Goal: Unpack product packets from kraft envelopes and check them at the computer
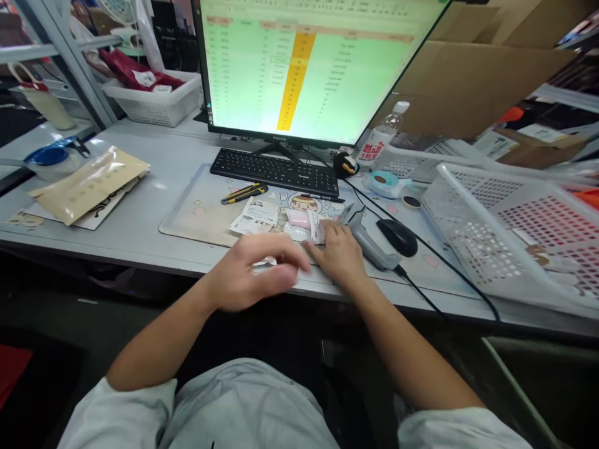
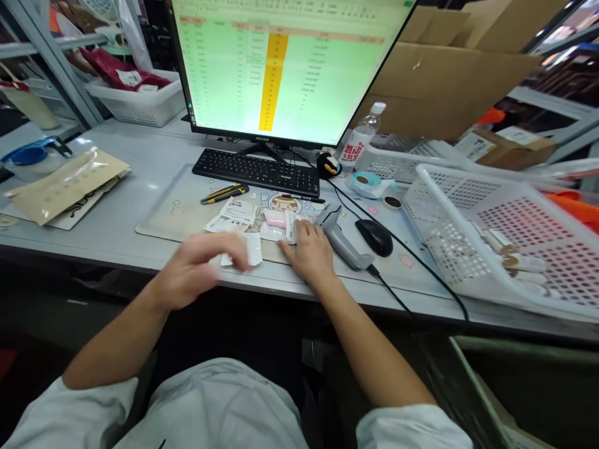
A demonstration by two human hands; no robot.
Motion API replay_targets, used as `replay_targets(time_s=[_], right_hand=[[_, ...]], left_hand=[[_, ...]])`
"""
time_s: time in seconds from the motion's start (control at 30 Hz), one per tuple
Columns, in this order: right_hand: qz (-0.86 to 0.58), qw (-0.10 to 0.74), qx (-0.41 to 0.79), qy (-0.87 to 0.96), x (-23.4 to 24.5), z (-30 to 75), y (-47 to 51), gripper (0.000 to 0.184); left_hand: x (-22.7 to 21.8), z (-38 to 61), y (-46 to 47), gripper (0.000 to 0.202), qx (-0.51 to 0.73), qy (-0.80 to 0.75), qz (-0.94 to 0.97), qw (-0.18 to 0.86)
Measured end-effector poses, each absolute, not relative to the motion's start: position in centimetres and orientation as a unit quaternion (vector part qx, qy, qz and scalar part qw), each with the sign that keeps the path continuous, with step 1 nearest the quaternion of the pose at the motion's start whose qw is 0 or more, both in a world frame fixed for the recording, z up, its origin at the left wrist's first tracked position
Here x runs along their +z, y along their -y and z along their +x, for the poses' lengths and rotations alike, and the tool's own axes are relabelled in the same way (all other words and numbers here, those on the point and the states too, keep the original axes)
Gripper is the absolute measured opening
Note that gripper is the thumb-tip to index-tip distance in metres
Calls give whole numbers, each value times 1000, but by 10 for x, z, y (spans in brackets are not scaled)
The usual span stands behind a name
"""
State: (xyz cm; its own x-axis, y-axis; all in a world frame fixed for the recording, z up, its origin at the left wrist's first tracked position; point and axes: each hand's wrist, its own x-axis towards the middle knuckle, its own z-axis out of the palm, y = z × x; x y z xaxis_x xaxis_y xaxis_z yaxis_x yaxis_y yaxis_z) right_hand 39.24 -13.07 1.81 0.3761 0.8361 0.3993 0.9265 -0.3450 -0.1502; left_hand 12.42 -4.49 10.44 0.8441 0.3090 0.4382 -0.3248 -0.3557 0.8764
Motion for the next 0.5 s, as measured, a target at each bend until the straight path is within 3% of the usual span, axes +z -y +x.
replay_targets(time_s=[0.1,0.17,0.23,0.37,0.5], right_hand=[[-791,221,-160,547,11,395,137,44],[-781,251,-180,544,15,399,144,29],[-771,277,-204,536,26,402,154,27],[-644,412,-323,557,52,394,174,27],[-527,514,-351,579,66,367,180,53]], left_hand=[[77,192,18,45,235,-57,905,350],[57,224,7,60,112,-98,959,240],[42,239,-2,69,12,-119,979,167],[33,230,-27,64,1,-148,984,94],[39,204,-33,45,154,-180,964,118]])
